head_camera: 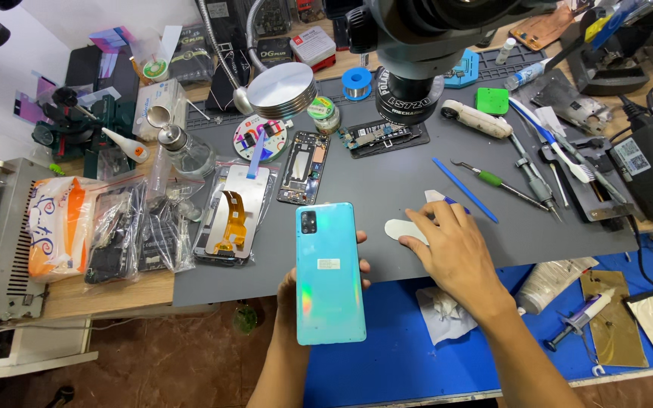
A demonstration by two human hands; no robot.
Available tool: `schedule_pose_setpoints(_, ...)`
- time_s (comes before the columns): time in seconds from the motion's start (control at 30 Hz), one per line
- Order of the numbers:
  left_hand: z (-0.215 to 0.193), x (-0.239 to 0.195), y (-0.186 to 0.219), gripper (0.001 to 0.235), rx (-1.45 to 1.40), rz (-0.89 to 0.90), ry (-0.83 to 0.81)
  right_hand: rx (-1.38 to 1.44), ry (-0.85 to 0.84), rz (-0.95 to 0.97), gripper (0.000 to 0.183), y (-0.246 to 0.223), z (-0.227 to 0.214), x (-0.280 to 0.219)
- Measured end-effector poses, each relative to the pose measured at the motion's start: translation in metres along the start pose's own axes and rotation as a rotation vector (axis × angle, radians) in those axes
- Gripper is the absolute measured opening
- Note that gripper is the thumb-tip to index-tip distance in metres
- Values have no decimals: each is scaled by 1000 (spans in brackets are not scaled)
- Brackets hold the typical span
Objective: The person wipes the back and sides of a turquoise smartphone with a white cloth. They rotate the phone to clean all edges and the camera area, then place it on the workbench.
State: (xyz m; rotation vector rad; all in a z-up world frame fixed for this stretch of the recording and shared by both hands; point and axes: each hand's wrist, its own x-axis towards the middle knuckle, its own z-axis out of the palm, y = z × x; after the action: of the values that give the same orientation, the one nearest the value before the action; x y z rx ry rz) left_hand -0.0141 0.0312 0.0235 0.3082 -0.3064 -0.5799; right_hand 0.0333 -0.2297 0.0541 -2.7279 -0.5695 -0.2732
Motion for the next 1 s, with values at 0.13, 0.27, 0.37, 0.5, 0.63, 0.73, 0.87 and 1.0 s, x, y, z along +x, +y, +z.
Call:
schedule_pose_setpoints(0.13, 14, -1, 2, 116, 3, 6, 44, 13, -34, 36, 34, 2, 4, 6)
schedule_pose_setpoints(0.27, 14, -2, 4, 123, -72, -10, 44, 146, -158, 57, 23, 0, 2, 13)
schedule_pose_setpoints(0.37, 34, 1, 5, 116, 25, 67, 89, 116, -169, 27, 37, -1, 2, 15)
schedule_pose_setpoints(0.5, 16, 5, -3, 87, 41, 253, 18, -24, -234, 1, 36, 5, 4, 22)
schedule_pose_setpoints(0.63, 5, -1, -5, 81, 54, 285, 50, 9, -320, 30, 30, 4, -2, 28)
schedule_pose_setpoints(0.73, 7, -2, -5, 79, 48, 290, 70, 91, -302, 14, 24, -18, -30, 33)
schedule_pose_setpoints(0.87, 16, 0, -6, 68, 37, 320, 82, 842, -321, 373, 22, -43, -47, 33)
schedule_pose_setpoints(1.0, 19, -1, -6, 64, 29, 326, 104, 1134, -291, 399, 23, -50, -39, 26)
